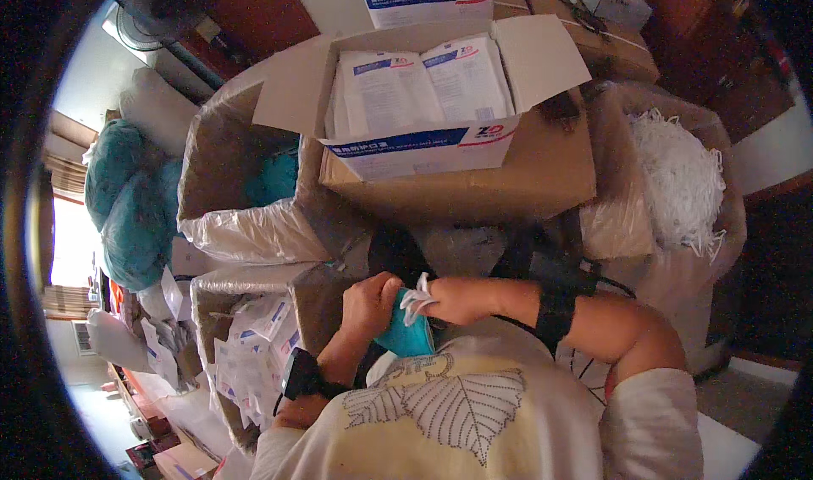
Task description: Checking and packing medical face masks into boxes and bags.
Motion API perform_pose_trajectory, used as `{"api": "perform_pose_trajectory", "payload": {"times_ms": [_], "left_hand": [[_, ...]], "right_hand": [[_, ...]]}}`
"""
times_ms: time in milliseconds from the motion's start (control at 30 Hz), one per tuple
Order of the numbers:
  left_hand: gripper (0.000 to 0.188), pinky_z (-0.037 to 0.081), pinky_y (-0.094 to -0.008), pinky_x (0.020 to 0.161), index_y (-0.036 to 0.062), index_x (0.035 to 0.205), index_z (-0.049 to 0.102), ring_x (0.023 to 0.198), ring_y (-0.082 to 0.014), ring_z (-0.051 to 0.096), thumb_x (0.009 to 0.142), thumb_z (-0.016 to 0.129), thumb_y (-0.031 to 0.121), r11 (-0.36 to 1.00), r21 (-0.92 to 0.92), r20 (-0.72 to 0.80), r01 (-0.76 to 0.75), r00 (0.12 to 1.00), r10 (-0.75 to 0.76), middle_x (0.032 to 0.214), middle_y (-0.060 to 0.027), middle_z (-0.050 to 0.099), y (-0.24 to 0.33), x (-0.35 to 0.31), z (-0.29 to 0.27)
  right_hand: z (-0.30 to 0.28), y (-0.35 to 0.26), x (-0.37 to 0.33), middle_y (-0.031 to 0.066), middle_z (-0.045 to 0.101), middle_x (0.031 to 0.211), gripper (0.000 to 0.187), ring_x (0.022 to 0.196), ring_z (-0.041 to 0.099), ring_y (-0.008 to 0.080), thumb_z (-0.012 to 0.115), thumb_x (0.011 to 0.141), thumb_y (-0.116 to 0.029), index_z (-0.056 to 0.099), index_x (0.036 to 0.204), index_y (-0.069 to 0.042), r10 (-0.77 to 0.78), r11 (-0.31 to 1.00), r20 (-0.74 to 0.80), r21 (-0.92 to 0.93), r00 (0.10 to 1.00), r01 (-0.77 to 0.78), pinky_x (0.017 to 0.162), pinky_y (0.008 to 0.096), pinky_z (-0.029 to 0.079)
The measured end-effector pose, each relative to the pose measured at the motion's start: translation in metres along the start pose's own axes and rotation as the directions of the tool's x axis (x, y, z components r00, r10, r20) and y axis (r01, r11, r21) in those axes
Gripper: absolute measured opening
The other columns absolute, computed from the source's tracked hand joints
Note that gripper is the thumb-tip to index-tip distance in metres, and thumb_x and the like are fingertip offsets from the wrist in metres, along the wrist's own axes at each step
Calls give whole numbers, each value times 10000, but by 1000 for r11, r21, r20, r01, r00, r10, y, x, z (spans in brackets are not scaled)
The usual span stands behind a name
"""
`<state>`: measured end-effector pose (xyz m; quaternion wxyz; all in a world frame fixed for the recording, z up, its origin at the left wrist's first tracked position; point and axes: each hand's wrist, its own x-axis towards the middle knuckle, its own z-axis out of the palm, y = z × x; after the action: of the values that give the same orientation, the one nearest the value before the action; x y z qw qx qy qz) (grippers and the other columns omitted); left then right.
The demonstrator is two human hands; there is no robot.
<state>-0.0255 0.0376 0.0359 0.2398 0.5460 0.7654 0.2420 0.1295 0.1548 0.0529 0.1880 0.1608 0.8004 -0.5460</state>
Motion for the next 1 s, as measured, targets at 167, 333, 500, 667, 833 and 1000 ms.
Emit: {"api": "perform_pose_trajectory", "payload": {"times_ms": [167,333,500,667,833,1000], "left_hand": [[245,456,-383,555,70,739,609,634,-312,585,826,511,277,990,-49,72,-131,988,134,700,-141,595,1,-7,9],[203,453,-391,533,50,700,590,608,-303,575,792,558,228,966,99,-31,-237,970,241,686,-126,588,-12,3,31],[210,458,-371,530,79,712,605,598,-257,580,801,529,254,992,91,-108,88,991,-78,691,-75,608,-42,-1,38],[363,407,-271,552,55,712,579,580,-117,489,913,416,311,604,-766,-284,218,728,-623,646,2,543,-135,-16,18],[446,439,-286,677,63,911,573,734,-123,516,897,383,467,133,-977,58,165,814,-578,824,-29,561,-102,20,-13],[537,406,-384,887,84,1180,459,1035,-214,485,876,376,518,267,-943,-306,-197,827,-471,1146,-79,503,-253,111,-108]], "right_hand": [[22,4,-10,218,608,834,390,771,589,387,478,831,-402,588,887,-32,187,980,-107,-43,976,-193,680,452,459],[16,-3,-54,189,604,752,279,730,600,364,537,763,-331,555,810,-57,152,916,-184,-343,971,-208,619,461,468],[6,-3,-115,178,600,754,216,704,596,350,554,738,-267,581,864,-94,267,891,-90,-357,959,-281,627,460,457],[-14,83,-247,113,618,880,181,826,584,315,551,767,-224,624,909,-139,541,728,-263,-329,799,-602,710,386,463],[0,142,-176,49,605,762,126,706,578,197,503,803,-124,575,873,-47,302,951,-604,245,737,-188,638,338,449],[-1,82,-106,-19,509,662,165,604,483,77,494,873,-235,529,786,-99,527,632,-420,775,739,-10,532,241,396]]}}
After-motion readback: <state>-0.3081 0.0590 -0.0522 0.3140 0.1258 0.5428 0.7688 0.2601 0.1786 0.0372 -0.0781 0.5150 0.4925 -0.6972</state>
